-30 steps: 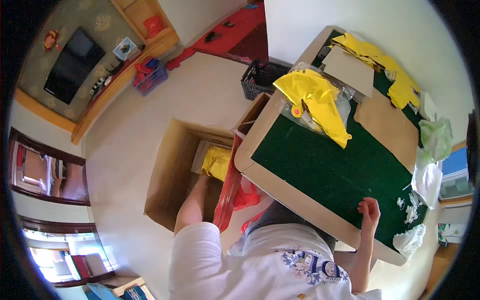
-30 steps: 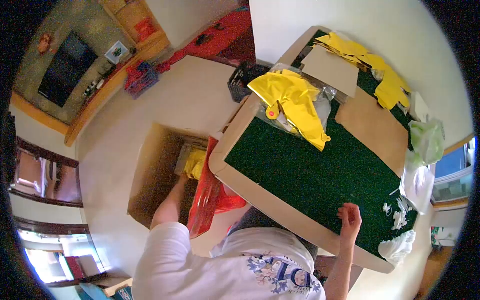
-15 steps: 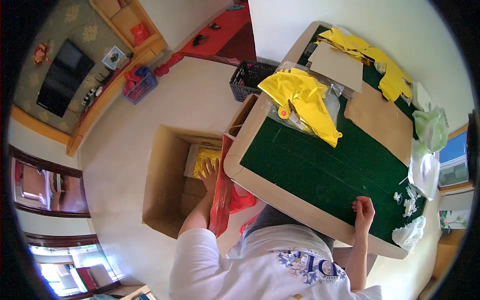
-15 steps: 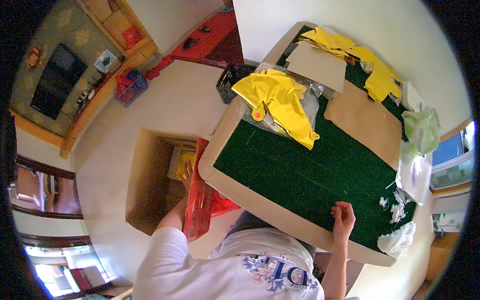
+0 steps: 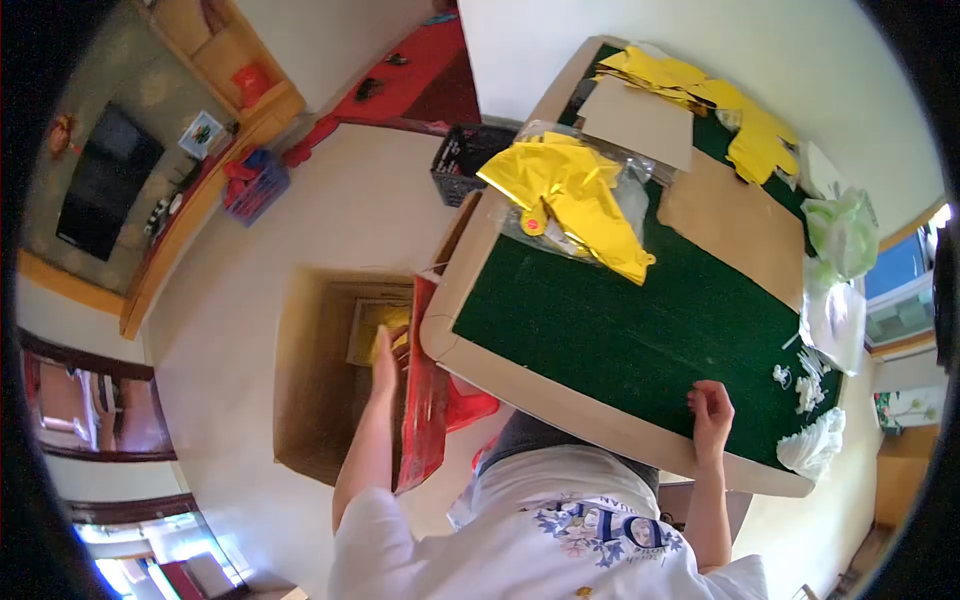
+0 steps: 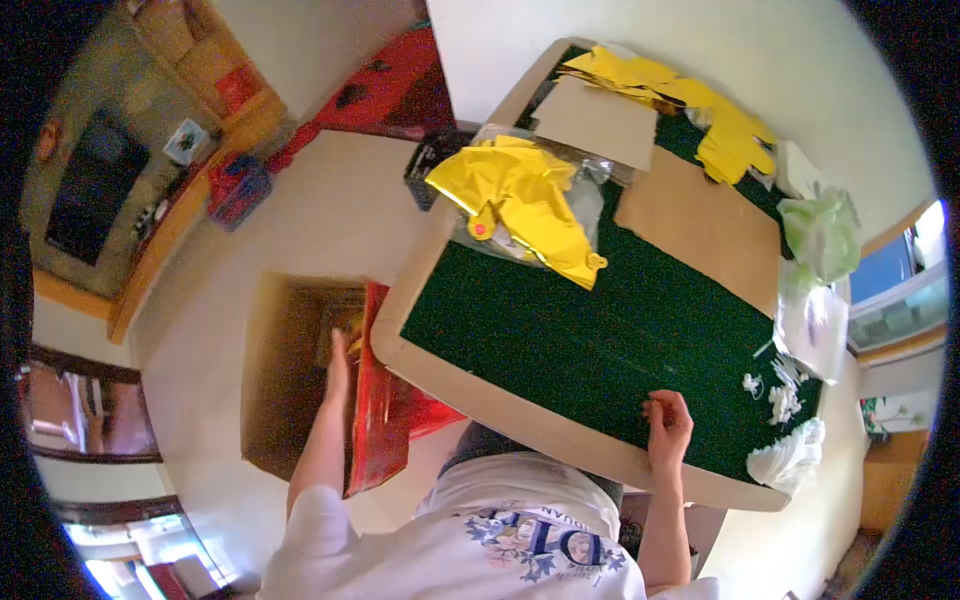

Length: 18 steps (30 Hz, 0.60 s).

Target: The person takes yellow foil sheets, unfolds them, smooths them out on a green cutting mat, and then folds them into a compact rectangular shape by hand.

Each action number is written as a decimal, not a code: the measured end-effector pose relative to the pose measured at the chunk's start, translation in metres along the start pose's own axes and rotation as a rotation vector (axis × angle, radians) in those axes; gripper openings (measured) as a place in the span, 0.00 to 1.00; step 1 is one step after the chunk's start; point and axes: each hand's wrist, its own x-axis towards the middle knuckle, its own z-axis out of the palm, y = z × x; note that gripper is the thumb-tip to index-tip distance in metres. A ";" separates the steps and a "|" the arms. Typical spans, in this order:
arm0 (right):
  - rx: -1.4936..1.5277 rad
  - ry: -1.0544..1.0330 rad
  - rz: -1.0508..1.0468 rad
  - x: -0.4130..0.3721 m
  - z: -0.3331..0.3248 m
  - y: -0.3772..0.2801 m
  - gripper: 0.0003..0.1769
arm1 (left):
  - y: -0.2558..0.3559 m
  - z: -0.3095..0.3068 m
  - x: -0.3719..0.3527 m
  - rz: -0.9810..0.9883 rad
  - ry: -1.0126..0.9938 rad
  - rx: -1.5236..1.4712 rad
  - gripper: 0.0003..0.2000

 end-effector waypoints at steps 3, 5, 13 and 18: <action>-0.006 0.003 0.016 0.001 0.002 0.002 0.04 | 0.036 0.019 -0.069 0.560 -0.138 0.897 0.23; 0.051 -0.059 0.031 0.007 0.005 -0.006 0.04 | 0.015 0.010 -0.063 0.330 0.018 1.272 0.15; -0.164 -0.058 -0.345 0.110 0.090 -0.069 0.12 | 0.046 0.051 -0.089 0.640 0.160 1.390 0.20; -0.535 -0.111 -0.146 0.194 0.162 -0.090 0.16 | 0.065 0.118 -0.087 1.027 -0.002 0.965 0.19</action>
